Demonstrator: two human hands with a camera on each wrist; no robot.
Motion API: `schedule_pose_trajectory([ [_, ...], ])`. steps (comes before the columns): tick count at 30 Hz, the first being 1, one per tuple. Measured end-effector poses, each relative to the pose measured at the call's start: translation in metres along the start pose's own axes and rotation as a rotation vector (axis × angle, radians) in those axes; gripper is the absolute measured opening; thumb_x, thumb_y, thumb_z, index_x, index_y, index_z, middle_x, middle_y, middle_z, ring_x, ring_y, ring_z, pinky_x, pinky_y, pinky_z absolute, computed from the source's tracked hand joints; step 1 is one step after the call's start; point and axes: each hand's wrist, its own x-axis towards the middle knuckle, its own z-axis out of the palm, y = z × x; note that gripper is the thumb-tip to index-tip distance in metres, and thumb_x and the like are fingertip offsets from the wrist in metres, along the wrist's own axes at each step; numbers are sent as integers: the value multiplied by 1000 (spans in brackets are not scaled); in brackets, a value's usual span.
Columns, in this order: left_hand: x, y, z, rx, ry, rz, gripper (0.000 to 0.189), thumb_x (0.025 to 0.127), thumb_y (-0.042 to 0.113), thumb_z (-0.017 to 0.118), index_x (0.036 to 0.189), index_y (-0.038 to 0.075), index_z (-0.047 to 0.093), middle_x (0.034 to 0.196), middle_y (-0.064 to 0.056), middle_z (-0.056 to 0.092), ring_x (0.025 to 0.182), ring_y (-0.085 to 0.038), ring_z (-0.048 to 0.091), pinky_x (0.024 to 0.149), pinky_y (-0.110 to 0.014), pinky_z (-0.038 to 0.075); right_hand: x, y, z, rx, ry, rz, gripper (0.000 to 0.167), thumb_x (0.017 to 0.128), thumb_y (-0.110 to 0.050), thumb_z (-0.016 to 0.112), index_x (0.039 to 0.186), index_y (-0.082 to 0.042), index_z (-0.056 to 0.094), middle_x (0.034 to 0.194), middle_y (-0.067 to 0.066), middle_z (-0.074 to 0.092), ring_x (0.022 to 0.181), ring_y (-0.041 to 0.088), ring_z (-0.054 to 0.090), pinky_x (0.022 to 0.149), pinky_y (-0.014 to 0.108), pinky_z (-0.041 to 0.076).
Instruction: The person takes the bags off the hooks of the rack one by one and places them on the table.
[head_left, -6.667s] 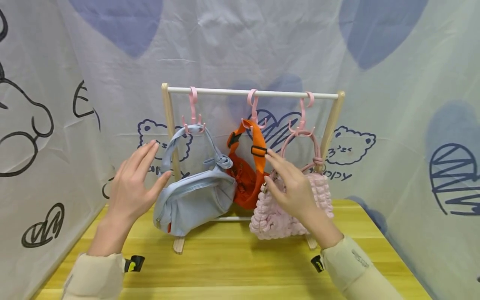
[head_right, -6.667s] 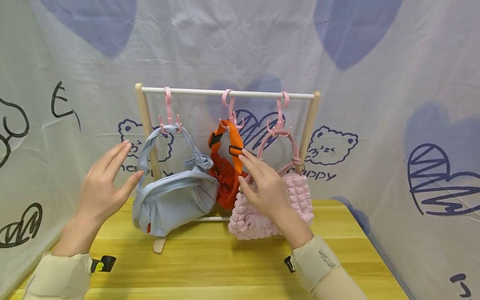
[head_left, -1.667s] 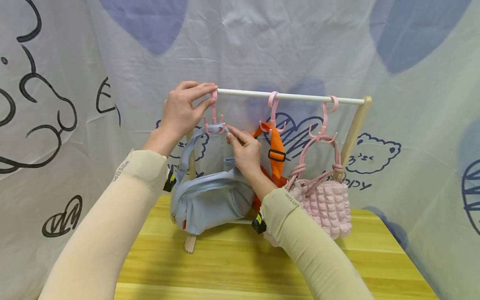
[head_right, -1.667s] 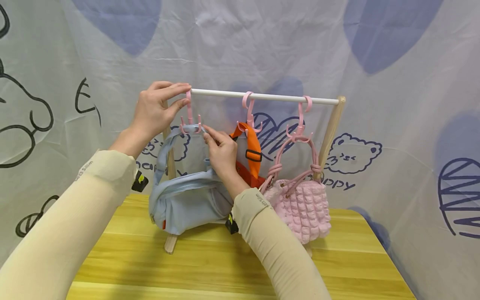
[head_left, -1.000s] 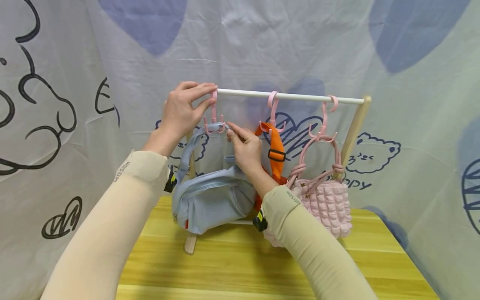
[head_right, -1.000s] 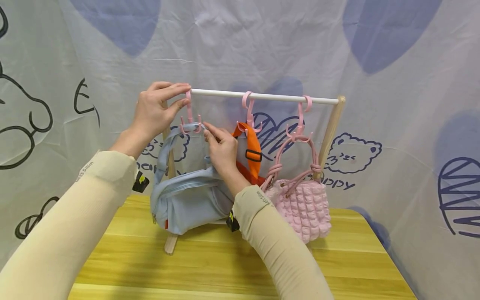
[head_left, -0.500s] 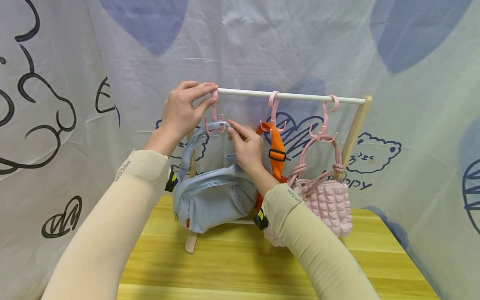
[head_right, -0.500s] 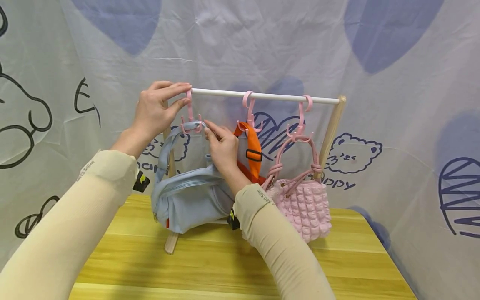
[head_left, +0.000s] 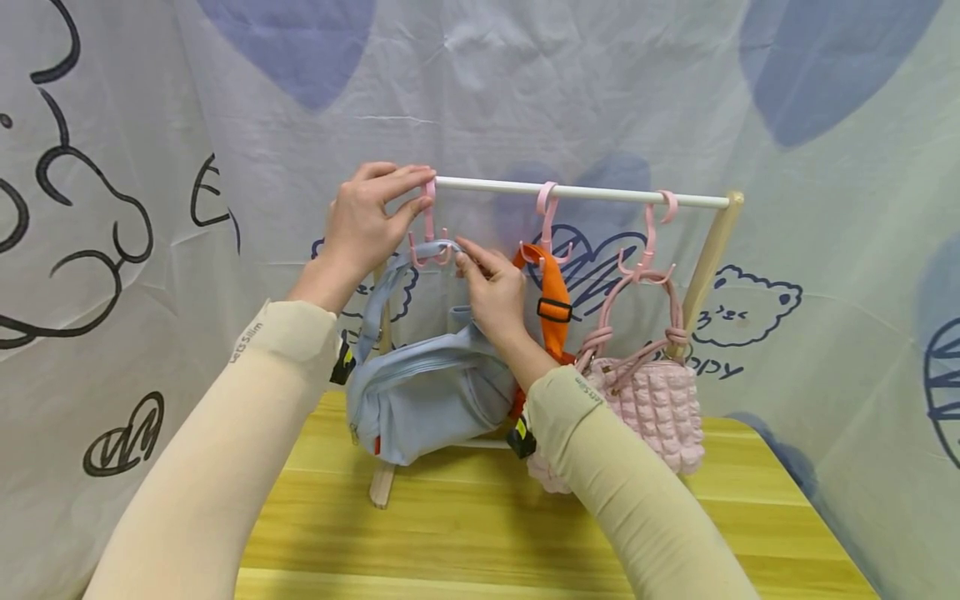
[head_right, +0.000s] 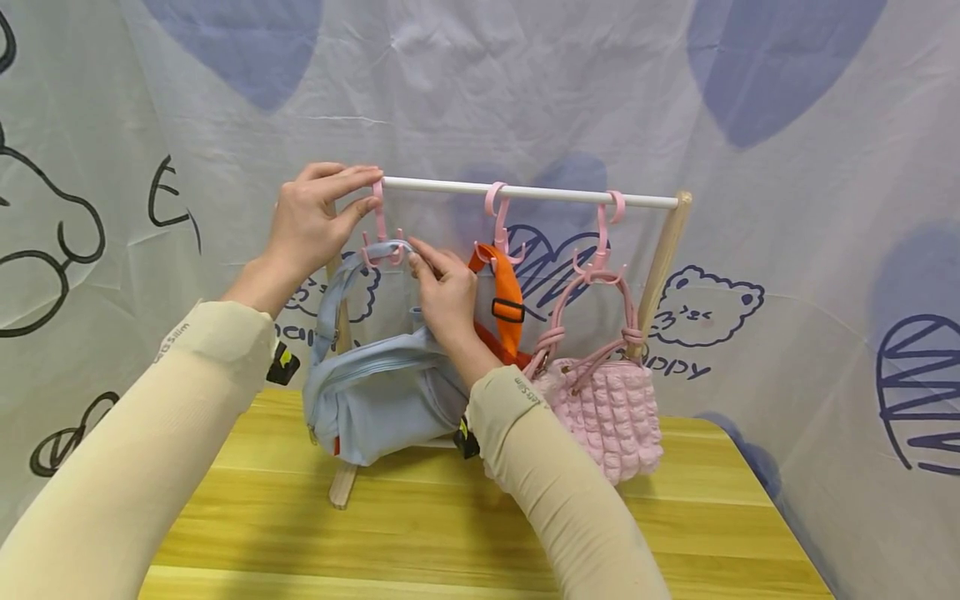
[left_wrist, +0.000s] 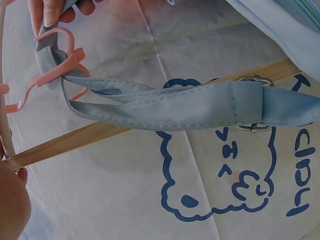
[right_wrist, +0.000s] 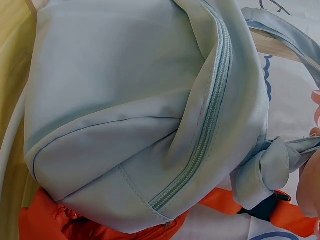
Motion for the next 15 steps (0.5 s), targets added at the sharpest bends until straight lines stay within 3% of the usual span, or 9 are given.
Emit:
schedule_pose_trajectory([
  [15,0,2,2,13,-5,-8,37,100,32,71,135,21,72,139,4,68,131,-21,58,79,-53,57,4,-1,-2,11,8,2,24,98,-7,73,121,-5,78,92,18,70,82,29,72,64,15,50],
])
